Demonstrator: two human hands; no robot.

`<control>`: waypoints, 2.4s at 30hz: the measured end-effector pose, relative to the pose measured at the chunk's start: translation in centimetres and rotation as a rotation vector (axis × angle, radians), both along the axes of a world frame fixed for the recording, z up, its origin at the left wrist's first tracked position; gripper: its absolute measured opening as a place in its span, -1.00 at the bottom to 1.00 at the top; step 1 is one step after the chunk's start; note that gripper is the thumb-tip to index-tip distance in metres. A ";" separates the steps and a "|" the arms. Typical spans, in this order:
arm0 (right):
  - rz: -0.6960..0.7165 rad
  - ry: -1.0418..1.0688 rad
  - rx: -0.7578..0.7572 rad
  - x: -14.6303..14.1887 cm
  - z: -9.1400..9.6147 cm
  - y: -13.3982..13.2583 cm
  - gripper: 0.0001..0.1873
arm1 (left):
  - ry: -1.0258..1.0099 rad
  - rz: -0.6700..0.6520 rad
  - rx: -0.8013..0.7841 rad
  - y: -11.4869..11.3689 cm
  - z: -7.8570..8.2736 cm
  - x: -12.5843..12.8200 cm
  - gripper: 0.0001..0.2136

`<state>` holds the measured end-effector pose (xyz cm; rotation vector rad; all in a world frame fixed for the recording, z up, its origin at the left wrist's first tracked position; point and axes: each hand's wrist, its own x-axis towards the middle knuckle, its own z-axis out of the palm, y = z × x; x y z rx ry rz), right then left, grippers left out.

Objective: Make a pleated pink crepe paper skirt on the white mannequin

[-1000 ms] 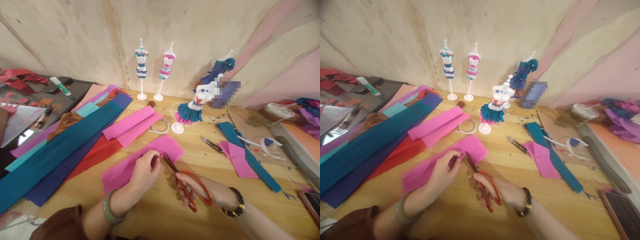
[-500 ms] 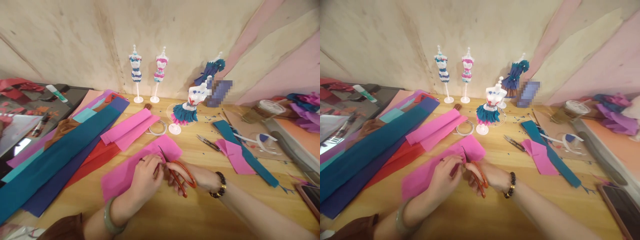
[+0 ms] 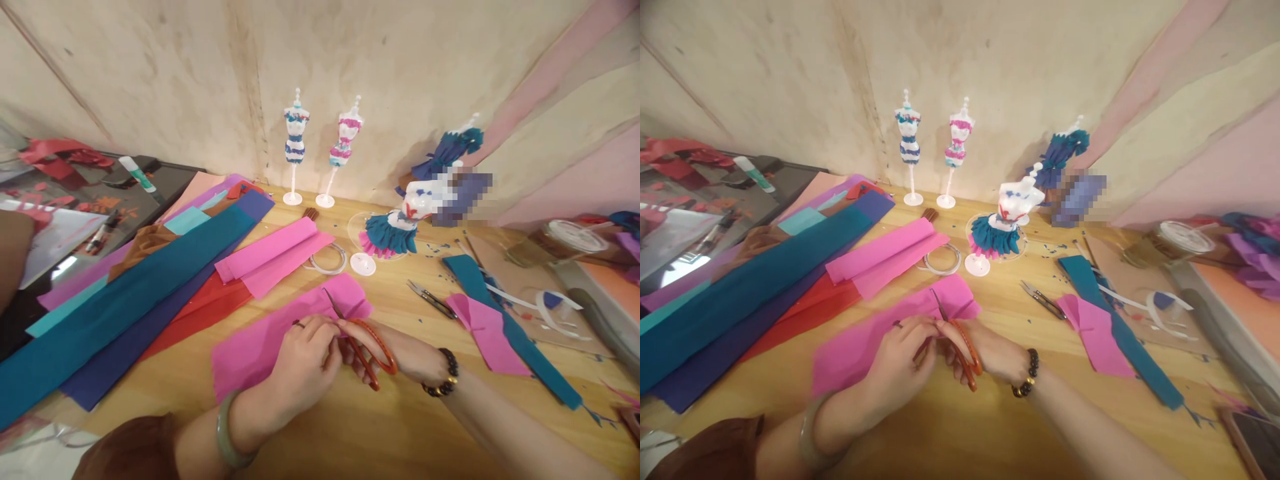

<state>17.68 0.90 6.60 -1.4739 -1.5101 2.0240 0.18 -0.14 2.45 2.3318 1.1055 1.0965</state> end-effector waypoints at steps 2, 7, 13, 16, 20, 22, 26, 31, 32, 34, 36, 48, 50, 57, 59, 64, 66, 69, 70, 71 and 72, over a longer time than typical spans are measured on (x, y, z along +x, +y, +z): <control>0.012 -0.003 0.031 0.0 -0.1 0.1 -0.37 | 0.005 0.006 -0.008 -0.1 0.2 0.0 -0.78; -0.014 -0.032 0.065 -0.3 0.0 0.1 -0.47 | 0.011 0.031 -0.007 -0.1 0.5 0.0 -0.76; -0.072 -0.028 0.061 -0.4 0.1 -0.3 -0.56 | -0.006 0.040 -0.013 -0.2 0.4 0.1 -0.77; -0.098 -0.026 0.048 -0.3 0.0 -0.5 -0.60 | -0.008 0.037 -0.017 -0.2 0.4 0.1 -0.78; -0.147 -0.011 0.035 -0.4 -0.4 -0.7 -0.58 | 0.003 0.029 -0.024 -0.2 0.1 0.1 -0.79; -0.180 -0.016 0.022 -0.5 -0.6 -0.7 -0.55 | 0.005 0.028 -0.026 -0.2 0.0 0.1 -0.80; -0.204 -0.028 0.016 -0.6 -0.8 -0.7 -0.54 | -0.004 0.016 -0.026 -0.4 -0.2 0.1 -0.79; -0.209 -0.070 0.061 -0.6 -0.8 -0.8 -0.50 | -0.010 0.011 -0.014 -0.4 -0.1 0.1 -0.78; -0.207 -0.079 0.066 -0.6 -0.8 -0.8 -0.49 | -0.011 0.009 -0.012 -0.3 -0.1 0.1 -0.78; -0.209 -0.090 0.075 -0.7 -0.8 -0.8 -0.47 | -0.016 0.003 -0.012 -0.3 -0.2 0.2 -0.78; -0.216 -0.092 0.082 -0.8 -0.8 -0.9 -0.46 | -0.025 -0.001 -0.017 -0.3 -0.2 0.2 -0.77; -0.208 -0.106 0.071 -0.9 -1.4 -0.7 -0.39 | -0.001 -0.005 -0.042 -0.3 -0.4 0.1 -0.78; -0.210 -0.117 0.064 -0.9 -1.6 -0.8 -0.38 | 0.007 -0.003 -0.056 -0.3 -0.4 0.1 -0.79; -0.168 -0.108 0.098 -0.6 -2.2 -0.8 -0.41 | 0.037 -0.004 -0.102 -0.3 -0.4 0.2 -0.80; -0.149 -0.053 0.064 -0.4 -2.1 -0.8 -0.42 | 0.037 0.005 -0.111 -0.3 -0.4 0.2 -0.80; -0.127 0.049 -0.022 -0.2 -1.4 -0.4 -0.38 | 0.005 0.031 -0.095 -0.5 -0.3 0.1 -0.81; -0.101 0.064 -0.024 -0.1 -1.4 -0.1 -0.38 | 0.000 0.032 -0.089 -0.5 -0.3 0.1 -0.81; -0.053 0.056 0.007 0.1 -1.6 0.4 -0.39 | -0.002 0.035 -0.085 -0.6 -0.3 0.1 -0.83; -0.037 0.048 0.023 0.1 -1.6 0.5 -0.40 | -0.001 0.034 -0.086 -0.6 -0.2 0.1 -0.83; -0.023 0.037 0.041 0.1 -1.5 0.6 -0.41 | 0.000 0.031 -0.089 -0.7 -0.2 0.1 -0.84; -0.012 0.027 0.057 0.1 -1.4 0.7 -0.42 | -0.001 0.029 -0.094 -0.6 -0.2 0.1 -0.85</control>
